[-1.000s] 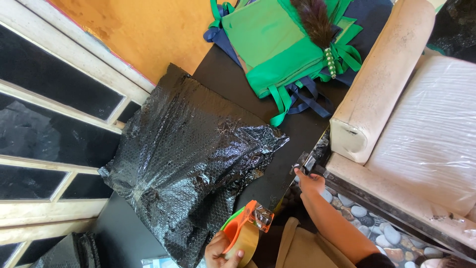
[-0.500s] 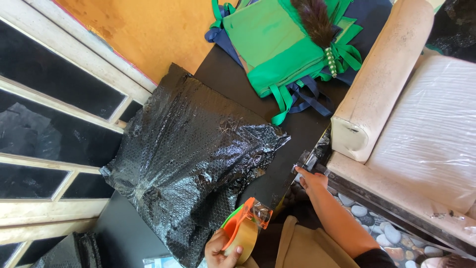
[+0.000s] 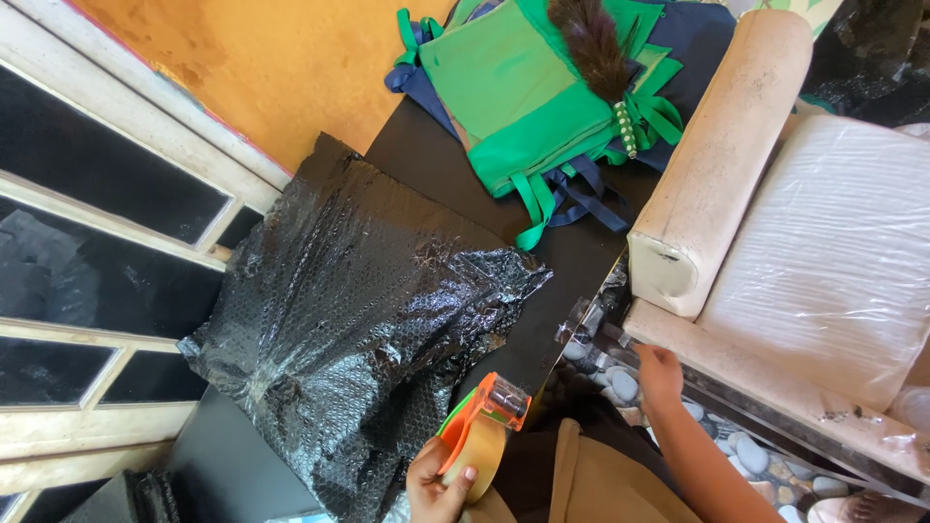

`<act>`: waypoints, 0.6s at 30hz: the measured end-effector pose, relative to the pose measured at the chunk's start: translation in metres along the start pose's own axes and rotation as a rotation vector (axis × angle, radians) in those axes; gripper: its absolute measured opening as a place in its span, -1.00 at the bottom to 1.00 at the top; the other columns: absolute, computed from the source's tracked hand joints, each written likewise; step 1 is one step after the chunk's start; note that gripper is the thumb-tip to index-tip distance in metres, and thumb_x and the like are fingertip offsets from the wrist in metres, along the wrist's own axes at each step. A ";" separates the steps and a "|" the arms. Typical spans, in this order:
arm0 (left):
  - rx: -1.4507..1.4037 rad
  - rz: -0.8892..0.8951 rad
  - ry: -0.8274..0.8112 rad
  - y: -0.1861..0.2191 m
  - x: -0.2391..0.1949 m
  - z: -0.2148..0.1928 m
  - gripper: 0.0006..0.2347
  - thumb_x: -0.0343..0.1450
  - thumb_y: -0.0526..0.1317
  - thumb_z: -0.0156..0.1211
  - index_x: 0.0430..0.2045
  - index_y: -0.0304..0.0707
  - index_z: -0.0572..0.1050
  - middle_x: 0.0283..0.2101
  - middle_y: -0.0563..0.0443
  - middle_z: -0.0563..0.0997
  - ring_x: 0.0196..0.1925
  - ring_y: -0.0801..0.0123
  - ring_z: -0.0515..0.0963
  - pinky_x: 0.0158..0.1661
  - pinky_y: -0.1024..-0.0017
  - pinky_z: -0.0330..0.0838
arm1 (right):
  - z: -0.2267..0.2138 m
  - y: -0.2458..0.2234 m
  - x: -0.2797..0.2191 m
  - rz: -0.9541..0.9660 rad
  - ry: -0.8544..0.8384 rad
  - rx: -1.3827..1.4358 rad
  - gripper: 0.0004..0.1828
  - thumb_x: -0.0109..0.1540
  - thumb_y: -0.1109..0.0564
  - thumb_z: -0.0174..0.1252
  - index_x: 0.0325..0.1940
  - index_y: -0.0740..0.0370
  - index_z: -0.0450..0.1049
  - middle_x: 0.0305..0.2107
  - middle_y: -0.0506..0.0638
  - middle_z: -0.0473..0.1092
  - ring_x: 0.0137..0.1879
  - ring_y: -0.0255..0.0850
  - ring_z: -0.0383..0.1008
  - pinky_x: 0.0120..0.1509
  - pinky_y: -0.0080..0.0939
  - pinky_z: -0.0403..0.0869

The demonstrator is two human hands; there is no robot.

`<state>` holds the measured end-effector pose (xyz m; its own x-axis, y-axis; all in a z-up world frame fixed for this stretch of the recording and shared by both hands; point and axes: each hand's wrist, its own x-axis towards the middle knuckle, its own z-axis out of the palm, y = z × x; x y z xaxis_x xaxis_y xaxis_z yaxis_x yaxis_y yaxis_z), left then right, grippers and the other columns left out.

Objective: The person wraps a rectangular item in black bubble wrap on a table. They fold the edges, secure them with clear tape, and then use a small brush to sweep the surface of the wrapped package.

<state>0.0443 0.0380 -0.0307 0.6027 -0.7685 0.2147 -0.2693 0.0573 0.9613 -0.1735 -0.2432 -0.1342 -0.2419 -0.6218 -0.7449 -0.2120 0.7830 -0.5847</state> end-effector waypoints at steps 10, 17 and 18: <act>0.073 0.094 -0.156 0.012 0.025 0.027 -0.65 0.37 0.00 0.35 -0.67 -0.30 0.48 -0.53 0.04 0.35 -0.47 0.32 0.35 -0.40 0.41 0.19 | -0.002 -0.040 -0.120 -0.969 -0.665 -0.404 -0.56 0.14 -0.17 0.36 0.11 -0.17 0.64 -0.10 -0.16 0.52 -0.06 -0.29 0.52 0.05 -0.21 0.46; 0.194 0.160 -0.145 0.003 0.024 0.034 -0.61 0.33 0.03 0.39 -0.72 -0.21 0.36 -0.58 0.08 0.30 -0.48 0.35 0.30 -0.35 0.43 0.21 | 0.014 -0.020 -0.112 -1.130 -0.576 -0.256 -0.89 0.08 0.04 0.48 -0.32 -0.03 0.73 -0.32 -0.18 0.58 -0.32 -0.35 0.56 -0.22 -0.32 0.45; 0.232 0.184 -0.142 0.002 0.024 0.034 -0.59 0.32 0.03 0.41 -0.73 -0.19 0.31 -0.59 0.10 0.28 -0.50 0.36 0.28 -0.33 0.43 0.20 | 0.016 -0.017 -0.109 -1.155 -0.562 -0.215 -0.92 0.07 0.08 0.49 -0.43 0.02 0.69 -0.35 -0.18 0.61 -0.24 -0.34 0.63 -0.11 -0.32 0.52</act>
<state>0.0323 -0.0018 -0.0298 0.4220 -0.8407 0.3392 -0.5378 0.0690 0.8402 -0.1278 -0.1885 -0.0482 0.5972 -0.7971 0.0889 -0.1888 -0.2474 -0.9503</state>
